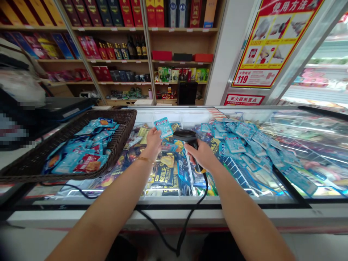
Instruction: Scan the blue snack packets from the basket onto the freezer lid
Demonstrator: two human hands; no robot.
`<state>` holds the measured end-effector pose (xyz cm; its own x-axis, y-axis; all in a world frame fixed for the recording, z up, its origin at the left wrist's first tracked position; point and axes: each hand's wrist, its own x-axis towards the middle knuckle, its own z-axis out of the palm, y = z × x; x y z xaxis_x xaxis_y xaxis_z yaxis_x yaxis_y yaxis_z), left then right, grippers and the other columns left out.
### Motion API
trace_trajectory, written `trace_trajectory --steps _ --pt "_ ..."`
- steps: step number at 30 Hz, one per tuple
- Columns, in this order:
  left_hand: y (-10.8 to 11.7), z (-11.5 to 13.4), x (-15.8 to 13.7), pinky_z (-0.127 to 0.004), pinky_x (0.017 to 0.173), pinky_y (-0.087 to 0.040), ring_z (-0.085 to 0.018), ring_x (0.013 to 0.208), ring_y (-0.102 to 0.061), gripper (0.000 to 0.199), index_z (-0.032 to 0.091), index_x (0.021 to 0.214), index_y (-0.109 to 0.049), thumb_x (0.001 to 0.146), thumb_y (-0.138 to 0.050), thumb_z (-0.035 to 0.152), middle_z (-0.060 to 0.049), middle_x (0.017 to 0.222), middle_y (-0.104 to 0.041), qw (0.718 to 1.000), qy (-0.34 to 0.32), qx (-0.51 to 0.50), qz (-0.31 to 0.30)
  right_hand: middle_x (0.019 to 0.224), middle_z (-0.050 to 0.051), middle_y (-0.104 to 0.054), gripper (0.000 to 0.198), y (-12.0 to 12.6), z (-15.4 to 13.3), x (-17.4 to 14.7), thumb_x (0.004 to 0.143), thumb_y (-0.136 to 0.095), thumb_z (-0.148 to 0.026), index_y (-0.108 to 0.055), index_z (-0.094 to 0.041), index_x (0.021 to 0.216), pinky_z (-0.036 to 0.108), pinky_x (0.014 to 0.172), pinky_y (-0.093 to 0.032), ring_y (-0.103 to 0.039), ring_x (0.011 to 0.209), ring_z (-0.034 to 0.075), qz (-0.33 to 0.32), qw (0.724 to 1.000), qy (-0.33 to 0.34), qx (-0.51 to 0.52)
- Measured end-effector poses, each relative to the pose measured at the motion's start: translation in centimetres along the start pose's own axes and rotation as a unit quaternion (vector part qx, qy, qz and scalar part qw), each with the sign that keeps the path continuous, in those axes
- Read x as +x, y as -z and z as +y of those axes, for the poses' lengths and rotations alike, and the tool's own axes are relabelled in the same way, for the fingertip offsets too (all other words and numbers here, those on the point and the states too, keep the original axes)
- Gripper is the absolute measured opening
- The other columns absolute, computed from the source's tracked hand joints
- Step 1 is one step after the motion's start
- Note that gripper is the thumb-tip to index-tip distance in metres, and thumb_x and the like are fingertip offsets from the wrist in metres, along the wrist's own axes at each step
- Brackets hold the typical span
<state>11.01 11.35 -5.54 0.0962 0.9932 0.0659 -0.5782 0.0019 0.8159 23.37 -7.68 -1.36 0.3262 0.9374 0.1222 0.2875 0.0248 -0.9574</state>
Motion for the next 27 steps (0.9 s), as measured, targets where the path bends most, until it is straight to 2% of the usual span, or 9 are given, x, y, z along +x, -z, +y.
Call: trace_trajectory --steps 6,12,17,19,22,27 --pt "-0.4 0.0 -0.3 -0.035 0.083 -0.054 -0.022 0.087 -0.071 0.026 0.018 0.092 -0.061 0.07 -0.075 0.024 -0.007 0.088 -0.074 1.0 -0.005 0.001 0.006 0.051 -0.001 -0.058 0.037 0.5 -0.6 -0.2 0.086 -0.065 -0.053 -0.054 -0.02 0.073 0.027 0.041 -0.043 -0.053 0.038 0.013 -0.017 1.0 0.001 -0.012" --pt "0.0 0.4 -0.4 -0.032 0.08 -0.052 -0.019 0.084 -0.069 0.027 0.018 0.091 -0.062 0.069 -0.076 0.026 -0.005 0.087 -0.072 1.0 -0.007 0.025 -0.009 0.056 -0.001 -0.059 0.034 0.5 -0.6 -0.2 0.086 -0.066 -0.051 -0.054 -0.021 0.076 0.026 0.041 -0.043 -0.054 0.04 0.013 -0.012 1.0 0.01 0.012" --pt "-1.2 1.2 -1.7 -0.026 0.071 -0.049 -0.013 0.072 -0.062 0.023 0.019 0.085 -0.062 0.067 -0.075 0.021 0.0 0.077 -0.068 0.996 0.045 0.069 0.021 0.058 -0.003 -0.06 0.035 1.4 -1.3 0.0 0.08 -0.072 -0.051 -0.054 -0.021 0.081 0.025 0.036 -0.042 -0.052 0.038 0.012 0.021 0.997 -0.014 0.079" --pt "-2.9 1.4 -2.4 -0.024 0.068 -0.048 -0.01 0.065 -0.058 0.022 0.019 0.083 -0.061 0.066 -0.075 0.018 0.002 0.072 -0.064 0.994 0.078 0.07 0.021 0.057 -0.003 -0.059 0.035 2.9 -1.9 -0.3 0.079 -0.072 -0.051 -0.054 -0.021 0.079 0.025 0.035 -0.042 -0.05 0.038 0.011 0.047 0.993 -0.032 0.099" --pt "-6.6 1.2 -3.6 -0.027 0.071 -0.049 -0.008 0.061 -0.056 0.025 0.019 0.083 -0.06 0.066 -0.076 0.013 0.004 0.069 -0.06 0.99 0.121 0.07 -0.007 0.06 -0.002 -0.062 0.034 6.8 -2.4 -1.8 0.076 -0.075 -0.048 -0.055 -0.02 0.081 0.024 0.035 -0.042 -0.052 0.04 0.011 0.096 0.987 -0.043 0.119" --pt "-15.2 -2.2 -7.1 -0.037 0.081 -0.053 -0.012 0.067 -0.061 0.027 0.018 0.083 -0.064 0.064 -0.08 0.007 0.0 0.072 -0.062 0.97 0.171 0.111 -0.13 0.057 0.0 -0.062 0.033 15.3 -1.5 -5.6 0.075 -0.077 -0.047 -0.06 -0.018 0.079 0.024 0.035 -0.043 -0.052 0.039 0.012 0.221 0.965 -0.075 0.118"
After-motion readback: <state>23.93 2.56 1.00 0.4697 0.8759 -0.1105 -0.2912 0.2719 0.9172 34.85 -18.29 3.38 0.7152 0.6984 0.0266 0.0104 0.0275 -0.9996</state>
